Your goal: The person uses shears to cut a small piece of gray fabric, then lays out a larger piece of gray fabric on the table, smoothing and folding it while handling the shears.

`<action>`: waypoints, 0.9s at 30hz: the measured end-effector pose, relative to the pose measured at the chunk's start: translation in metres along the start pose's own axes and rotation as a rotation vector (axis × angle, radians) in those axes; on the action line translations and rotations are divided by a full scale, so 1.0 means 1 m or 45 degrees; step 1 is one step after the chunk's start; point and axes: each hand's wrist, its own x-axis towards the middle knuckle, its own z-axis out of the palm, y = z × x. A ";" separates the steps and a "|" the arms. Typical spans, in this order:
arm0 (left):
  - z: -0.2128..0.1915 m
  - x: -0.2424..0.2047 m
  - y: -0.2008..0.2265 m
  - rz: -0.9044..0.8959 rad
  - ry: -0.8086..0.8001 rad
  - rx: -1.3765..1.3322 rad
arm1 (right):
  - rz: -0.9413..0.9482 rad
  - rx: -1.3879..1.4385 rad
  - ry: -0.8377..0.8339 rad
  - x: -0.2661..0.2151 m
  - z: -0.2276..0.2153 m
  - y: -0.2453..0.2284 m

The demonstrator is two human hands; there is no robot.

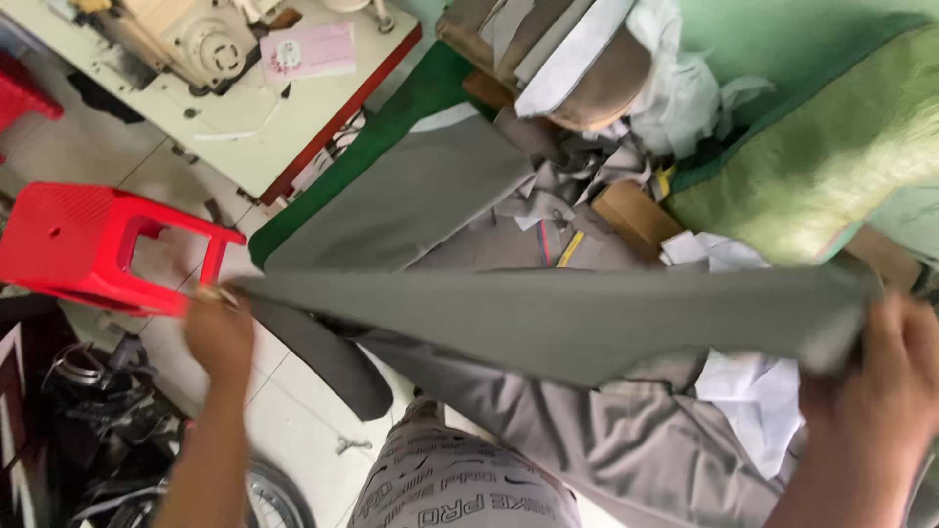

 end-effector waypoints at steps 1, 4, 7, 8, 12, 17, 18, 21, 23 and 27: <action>-0.015 0.021 -0.020 0.279 0.416 0.126 | -0.117 0.336 -0.068 0.006 0.018 0.016; -0.084 0.067 0.003 0.209 0.652 -0.677 | 0.879 1.973 0.190 0.070 0.052 -0.022; -0.142 0.051 0.029 0.199 0.767 -1.241 | 1.205 2.117 0.019 0.085 0.027 -0.032; -0.136 0.031 0.012 0.196 0.771 -1.237 | 1.202 2.120 0.015 0.067 0.019 -0.023; -0.124 -0.047 -0.028 0.242 0.316 -0.706 | 0.355 0.374 -0.169 -0.030 0.053 0.033; -0.100 -0.105 -0.049 -0.084 -0.467 -0.655 | 0.974 0.377 -0.504 -0.140 0.120 0.078; -0.094 -0.108 -0.053 -0.166 -0.645 -0.572 | 1.035 0.368 -0.745 -0.144 0.120 0.074; -0.070 -0.109 -0.065 -0.275 -0.930 -0.372 | 1.112 0.322 -1.154 -0.141 0.143 0.067; -0.051 -0.099 -0.066 -0.292 -1.046 -0.256 | 1.140 0.283 -1.323 -0.113 0.144 0.045; -0.014 -0.070 -0.045 -0.249 -0.705 -0.434 | 1.255 0.714 -0.753 -0.051 0.161 0.005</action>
